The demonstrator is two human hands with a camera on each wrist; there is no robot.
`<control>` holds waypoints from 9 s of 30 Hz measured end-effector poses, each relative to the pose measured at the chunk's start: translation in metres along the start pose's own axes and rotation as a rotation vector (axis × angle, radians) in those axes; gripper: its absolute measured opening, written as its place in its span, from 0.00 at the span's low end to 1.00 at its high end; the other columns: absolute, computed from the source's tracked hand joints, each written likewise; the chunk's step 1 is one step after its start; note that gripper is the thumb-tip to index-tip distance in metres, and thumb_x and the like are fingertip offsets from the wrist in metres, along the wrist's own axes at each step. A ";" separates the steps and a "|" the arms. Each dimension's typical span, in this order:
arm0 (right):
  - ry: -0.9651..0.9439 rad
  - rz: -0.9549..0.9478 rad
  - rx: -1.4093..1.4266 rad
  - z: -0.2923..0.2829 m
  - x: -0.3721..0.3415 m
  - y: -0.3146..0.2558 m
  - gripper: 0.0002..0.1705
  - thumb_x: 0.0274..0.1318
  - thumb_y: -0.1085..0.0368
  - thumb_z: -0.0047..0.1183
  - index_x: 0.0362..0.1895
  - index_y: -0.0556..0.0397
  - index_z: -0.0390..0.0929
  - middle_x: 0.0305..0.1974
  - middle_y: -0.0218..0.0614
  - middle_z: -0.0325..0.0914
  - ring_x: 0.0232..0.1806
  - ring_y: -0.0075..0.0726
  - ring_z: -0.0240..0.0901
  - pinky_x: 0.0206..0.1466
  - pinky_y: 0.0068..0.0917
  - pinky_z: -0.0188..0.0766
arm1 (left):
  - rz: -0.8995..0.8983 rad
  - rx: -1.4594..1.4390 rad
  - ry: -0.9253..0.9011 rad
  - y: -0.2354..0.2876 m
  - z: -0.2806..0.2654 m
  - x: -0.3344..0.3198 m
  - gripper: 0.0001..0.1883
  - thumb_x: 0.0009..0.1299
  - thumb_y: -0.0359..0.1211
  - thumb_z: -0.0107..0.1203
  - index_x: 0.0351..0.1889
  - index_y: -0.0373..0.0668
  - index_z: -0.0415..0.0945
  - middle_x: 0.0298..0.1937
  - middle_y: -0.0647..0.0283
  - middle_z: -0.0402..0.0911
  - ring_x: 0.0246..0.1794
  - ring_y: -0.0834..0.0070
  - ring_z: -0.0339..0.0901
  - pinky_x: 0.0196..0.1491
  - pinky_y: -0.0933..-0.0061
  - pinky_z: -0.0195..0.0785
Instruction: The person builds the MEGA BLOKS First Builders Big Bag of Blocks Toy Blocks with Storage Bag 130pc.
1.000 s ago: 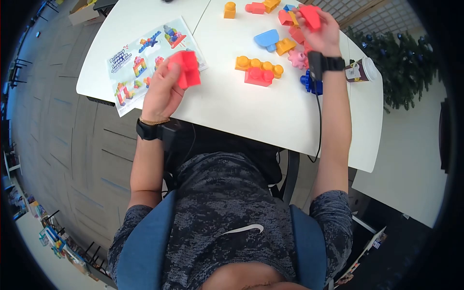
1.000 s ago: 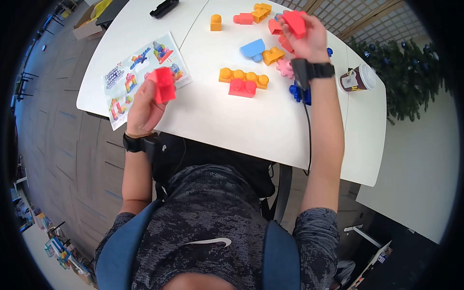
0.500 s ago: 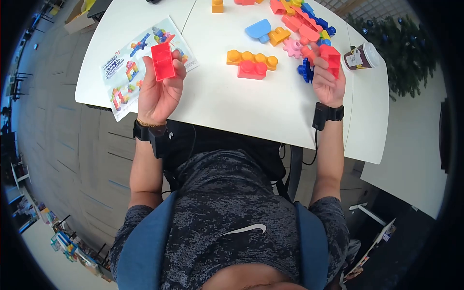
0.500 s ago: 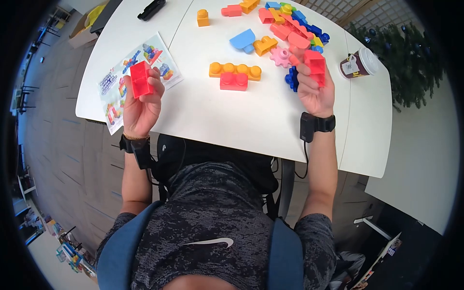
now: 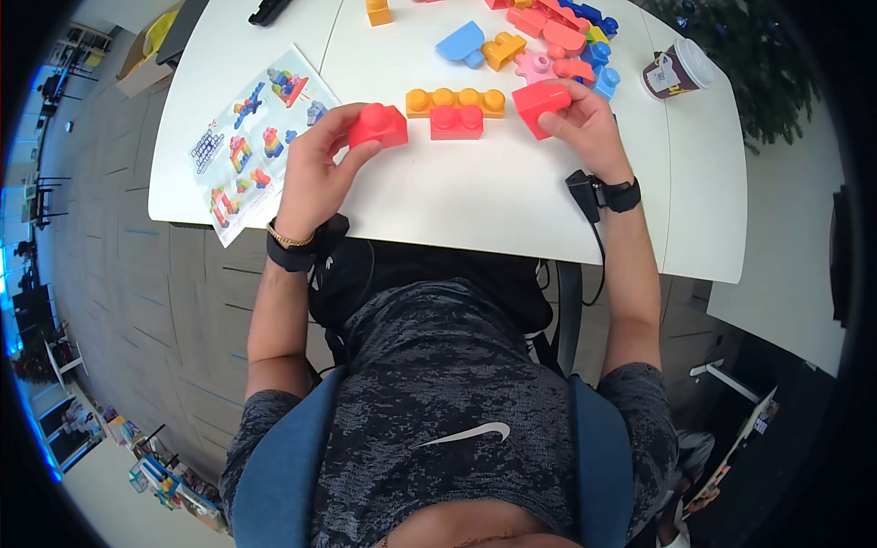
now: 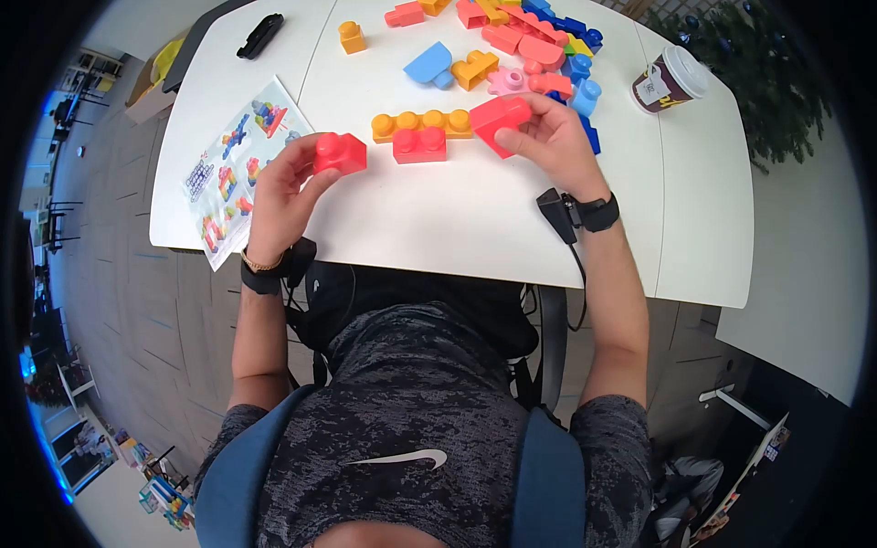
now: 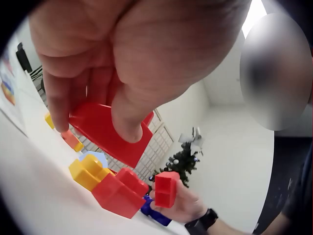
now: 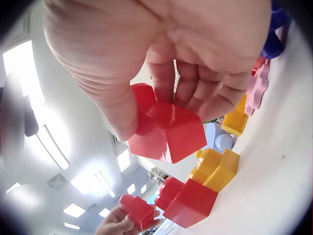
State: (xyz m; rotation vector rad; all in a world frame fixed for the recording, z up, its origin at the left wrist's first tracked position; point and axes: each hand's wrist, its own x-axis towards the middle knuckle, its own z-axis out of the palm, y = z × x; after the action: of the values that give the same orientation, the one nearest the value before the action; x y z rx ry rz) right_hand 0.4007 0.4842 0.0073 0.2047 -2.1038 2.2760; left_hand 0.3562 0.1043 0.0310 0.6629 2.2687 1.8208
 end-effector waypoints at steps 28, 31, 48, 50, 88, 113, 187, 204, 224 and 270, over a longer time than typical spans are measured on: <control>-0.075 -0.219 -1.013 0.051 -0.011 -0.048 0.23 0.47 0.66 0.78 0.47 0.56 0.85 0.41 0.38 0.79 0.41 0.41 0.79 0.47 0.33 0.77 | 0.249 0.846 0.050 0.026 0.033 -0.028 0.36 0.63 0.38 0.75 0.70 0.44 0.76 0.71 0.48 0.75 0.67 0.48 0.75 0.69 0.54 0.69; -0.079 -0.271 -0.987 0.052 -0.012 -0.047 0.19 0.49 0.67 0.77 0.47 0.55 0.87 0.40 0.37 0.79 0.40 0.40 0.79 0.46 0.33 0.77 | 0.267 0.866 0.019 0.029 0.039 -0.031 0.37 0.63 0.39 0.75 0.72 0.45 0.75 0.71 0.48 0.75 0.68 0.49 0.75 0.70 0.54 0.69; -0.032 -0.437 -1.003 0.051 -0.009 -0.036 0.13 0.51 0.67 0.75 0.40 0.54 0.87 0.40 0.36 0.85 0.38 0.40 0.81 0.41 0.33 0.79 | 0.318 0.815 -0.028 0.034 0.046 -0.026 0.34 0.64 0.39 0.73 0.67 0.33 0.76 0.66 0.53 0.79 0.64 0.57 0.79 0.64 0.62 0.76; -0.018 -0.441 -0.999 0.052 -0.008 -0.034 0.13 0.51 0.66 0.76 0.40 0.54 0.87 0.39 0.36 0.85 0.39 0.40 0.82 0.41 0.33 0.79 | 0.298 0.797 -0.036 0.035 0.048 -0.025 0.35 0.64 0.39 0.73 0.69 0.36 0.76 0.68 0.53 0.79 0.65 0.56 0.80 0.64 0.61 0.76; 0.051 -0.407 -0.976 0.058 0.001 -0.026 0.13 0.52 0.66 0.75 0.40 0.56 0.87 0.40 0.39 0.85 0.41 0.43 0.84 0.44 0.34 0.81 | 0.291 0.776 -0.021 0.030 0.057 -0.011 0.34 0.65 0.39 0.74 0.67 0.37 0.78 0.68 0.51 0.80 0.63 0.54 0.81 0.62 0.59 0.78; 0.245 0.165 -1.517 -0.024 0.076 -0.048 0.21 0.49 0.56 0.74 0.43 0.51 0.82 0.42 0.45 0.83 0.47 0.54 0.83 0.47 0.49 0.82 | 0.228 0.734 -0.069 0.005 -0.003 0.223 0.17 0.75 0.37 0.63 0.56 0.37 0.85 0.50 0.52 0.90 0.48 0.62 0.89 0.51 0.64 0.82; -0.600 -0.123 -1.346 0.072 0.115 -0.061 0.26 0.51 0.52 0.75 0.47 0.57 0.85 0.33 0.41 0.79 0.37 0.45 0.77 0.40 0.40 0.72 | 0.422 0.974 -0.470 0.023 0.021 0.120 0.36 0.59 0.32 0.75 0.69 0.46 0.78 0.34 0.55 0.88 0.35 0.55 0.85 0.46 0.59 0.79; -0.404 -0.260 -1.143 0.065 0.085 -0.041 0.32 0.51 0.63 0.75 0.60 0.55 0.79 0.39 0.49 0.84 0.43 0.55 0.82 0.49 0.43 0.78 | 0.482 0.761 -0.319 0.023 0.024 0.111 0.15 0.66 0.33 0.70 0.51 0.45 0.90 0.42 0.56 0.91 0.40 0.57 0.87 0.48 0.62 0.79; -0.044 -0.078 -1.535 -0.013 0.233 -0.008 0.26 0.60 0.47 0.64 0.49 0.56 0.84 0.44 0.47 0.88 0.45 0.52 0.86 0.51 0.43 0.82 | 0.416 0.480 -0.177 -0.015 -0.003 0.122 0.25 0.69 0.51 0.70 0.49 0.39 0.89 0.42 0.54 0.91 0.39 0.62 0.89 0.44 0.67 0.81; -0.186 0.129 -0.621 0.013 0.023 -0.025 0.32 0.75 0.66 0.54 0.78 0.59 0.64 0.70 0.48 0.76 0.70 0.40 0.75 0.75 0.34 0.68 | 0.556 0.826 -0.197 0.006 0.053 0.080 0.37 0.59 0.44 0.73 0.64 0.40 0.72 0.57 0.52 0.77 0.58 0.53 0.78 0.58 0.56 0.75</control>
State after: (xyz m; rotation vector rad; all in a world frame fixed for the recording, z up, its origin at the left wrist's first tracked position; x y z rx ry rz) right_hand 0.3814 0.4720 0.0357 0.2661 -2.8634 1.5864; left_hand 0.3073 0.1870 0.0350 1.6361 2.8281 0.7850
